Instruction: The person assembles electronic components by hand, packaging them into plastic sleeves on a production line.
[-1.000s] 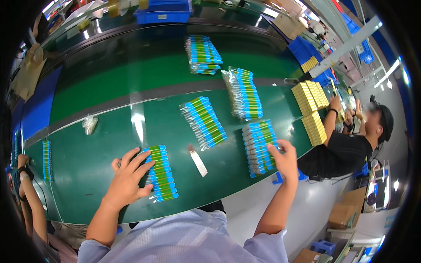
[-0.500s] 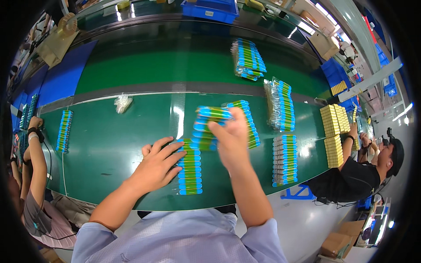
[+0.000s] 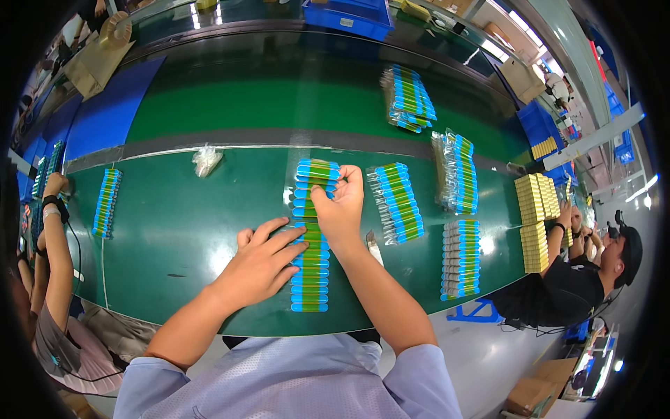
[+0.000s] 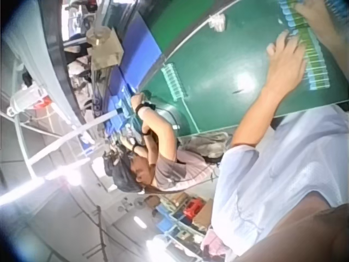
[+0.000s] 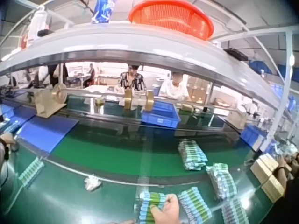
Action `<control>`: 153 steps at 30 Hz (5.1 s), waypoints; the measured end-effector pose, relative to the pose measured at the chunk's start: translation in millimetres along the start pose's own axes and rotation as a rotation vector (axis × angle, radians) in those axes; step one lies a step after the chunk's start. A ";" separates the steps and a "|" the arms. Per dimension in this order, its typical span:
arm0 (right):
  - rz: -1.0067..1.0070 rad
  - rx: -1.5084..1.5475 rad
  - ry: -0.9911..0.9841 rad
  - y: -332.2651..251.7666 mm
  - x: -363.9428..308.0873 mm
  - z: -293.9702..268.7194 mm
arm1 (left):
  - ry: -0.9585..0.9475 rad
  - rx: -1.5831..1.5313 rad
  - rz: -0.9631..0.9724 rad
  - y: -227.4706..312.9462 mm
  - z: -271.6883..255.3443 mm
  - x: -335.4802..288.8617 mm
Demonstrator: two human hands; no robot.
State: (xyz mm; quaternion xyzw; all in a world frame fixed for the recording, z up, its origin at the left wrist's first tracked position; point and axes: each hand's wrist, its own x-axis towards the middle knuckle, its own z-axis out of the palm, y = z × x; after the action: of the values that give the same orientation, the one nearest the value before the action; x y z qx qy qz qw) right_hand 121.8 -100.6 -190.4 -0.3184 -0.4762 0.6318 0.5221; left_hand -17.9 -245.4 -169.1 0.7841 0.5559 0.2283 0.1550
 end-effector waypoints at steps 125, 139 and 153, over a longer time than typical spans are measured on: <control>0.028 -0.095 -0.026 -27.6 133.8 35.4 | 0.322 0.027 0.090 -67.4 9.6 99.2; -0.253 -0.609 0.134 35.7 166.1 2.2 | 0.247 0.057 0.082 -65.5 8.0 104.7; -0.344 -1.146 0.092 11.4 212.7 31.7 | 0.253 0.101 0.042 -70.2 5.6 105.9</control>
State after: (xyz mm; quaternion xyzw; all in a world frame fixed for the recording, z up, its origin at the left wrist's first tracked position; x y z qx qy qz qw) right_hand 35.6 95.7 -170.0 -0.4944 -0.7629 0.1663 0.3821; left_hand -41.8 -122.1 -189.0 0.7672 0.5654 0.3001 0.0392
